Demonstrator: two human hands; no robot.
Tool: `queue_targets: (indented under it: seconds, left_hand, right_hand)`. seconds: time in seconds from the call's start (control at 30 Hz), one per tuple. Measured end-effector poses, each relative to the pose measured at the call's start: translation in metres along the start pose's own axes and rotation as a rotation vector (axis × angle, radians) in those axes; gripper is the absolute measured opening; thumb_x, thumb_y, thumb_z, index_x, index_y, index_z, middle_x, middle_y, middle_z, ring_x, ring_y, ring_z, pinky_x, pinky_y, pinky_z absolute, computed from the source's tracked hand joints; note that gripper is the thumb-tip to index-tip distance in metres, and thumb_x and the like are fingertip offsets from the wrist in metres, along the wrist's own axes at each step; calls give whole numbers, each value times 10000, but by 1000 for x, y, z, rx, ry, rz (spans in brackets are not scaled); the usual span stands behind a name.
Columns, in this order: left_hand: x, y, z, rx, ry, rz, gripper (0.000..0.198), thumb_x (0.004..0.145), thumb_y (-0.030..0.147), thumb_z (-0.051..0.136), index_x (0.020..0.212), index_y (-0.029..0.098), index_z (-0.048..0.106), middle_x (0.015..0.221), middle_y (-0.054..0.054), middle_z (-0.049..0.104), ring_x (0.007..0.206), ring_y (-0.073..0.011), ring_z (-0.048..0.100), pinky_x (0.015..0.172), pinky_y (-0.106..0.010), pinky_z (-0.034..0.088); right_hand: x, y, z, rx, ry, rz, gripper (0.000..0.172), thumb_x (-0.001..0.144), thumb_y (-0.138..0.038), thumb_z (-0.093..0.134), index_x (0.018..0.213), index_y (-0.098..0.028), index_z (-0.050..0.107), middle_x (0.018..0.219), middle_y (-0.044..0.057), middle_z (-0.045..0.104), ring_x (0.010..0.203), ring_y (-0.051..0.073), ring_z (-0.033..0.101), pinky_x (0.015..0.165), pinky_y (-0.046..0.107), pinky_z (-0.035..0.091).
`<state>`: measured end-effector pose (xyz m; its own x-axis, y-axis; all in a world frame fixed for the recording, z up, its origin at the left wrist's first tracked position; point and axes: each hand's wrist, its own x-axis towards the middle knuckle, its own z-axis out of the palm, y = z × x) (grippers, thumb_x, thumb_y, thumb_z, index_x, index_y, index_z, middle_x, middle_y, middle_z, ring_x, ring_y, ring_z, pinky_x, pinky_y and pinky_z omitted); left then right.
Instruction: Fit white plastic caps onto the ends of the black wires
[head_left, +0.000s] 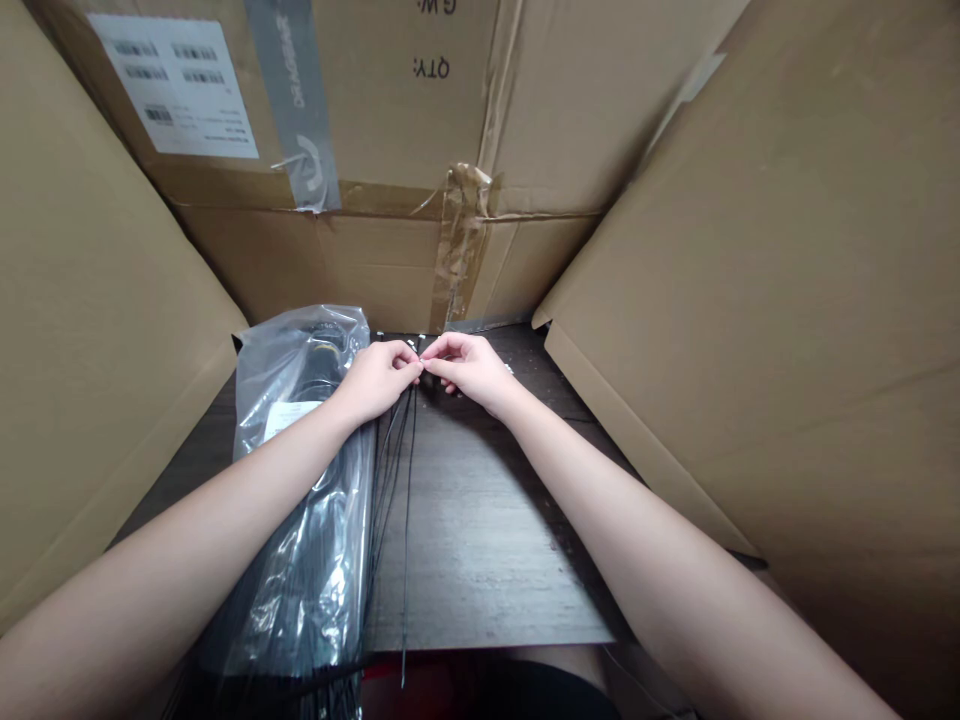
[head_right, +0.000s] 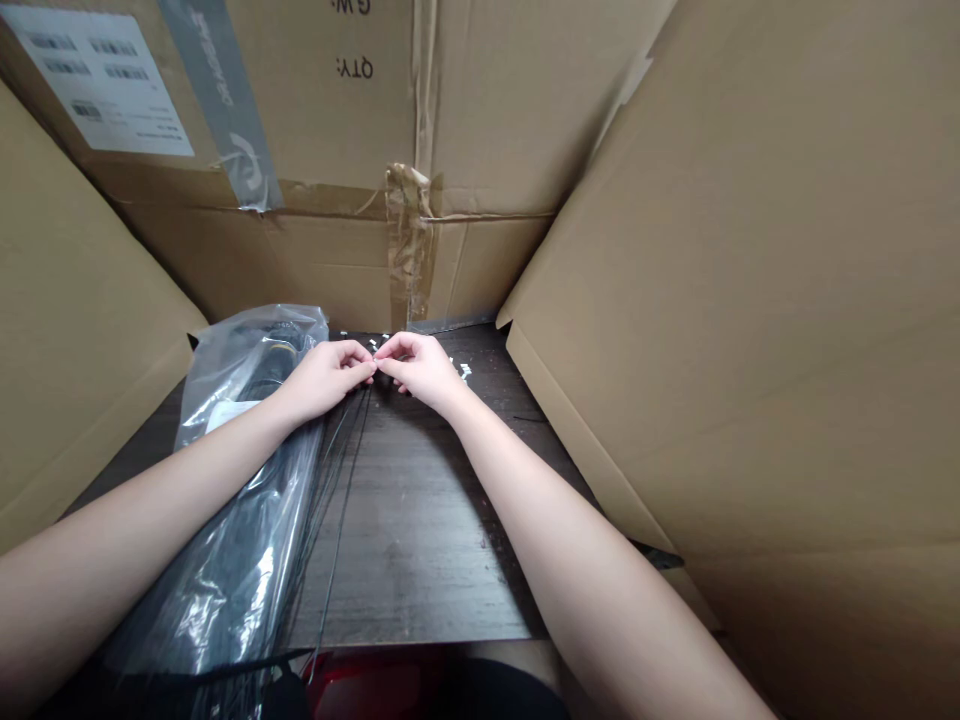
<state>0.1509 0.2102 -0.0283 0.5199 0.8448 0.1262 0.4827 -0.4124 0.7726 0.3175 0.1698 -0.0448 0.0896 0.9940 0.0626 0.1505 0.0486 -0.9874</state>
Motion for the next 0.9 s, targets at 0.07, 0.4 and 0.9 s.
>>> queue_targets:
  seconds: [0.07,0.4,0.9]
  left_hand:
    - [0,-1,0,6,-7,3,166,824,305,627,731,178,681,739,-41,739,695,-187,638,691,-299,456]
    - [-1,2,0,23,-8,-11,170,841,299,607,764,170,688,784,-63,764,738,-202,677,717,-306,480]
    - [1,-4,1,13,1,-25,193,794,323,628,806,162,733,799,-60,773,774,-221,696,724,-314,485]
  right_hand:
    - [0,0,0,-4,0,4,84,712,-193,744,735,-168,667,597,-26,627,476,67,515,415,163,435]
    - [0,-1,-1,3,6,20,63,724,-174,749,757,-164,696,605,-17,638,475,63,512,420,158,446]
    - [2,2,0,19,16,10,75,708,-186,717,759,-155,672,617,-26,622,467,54,498,412,153,431]
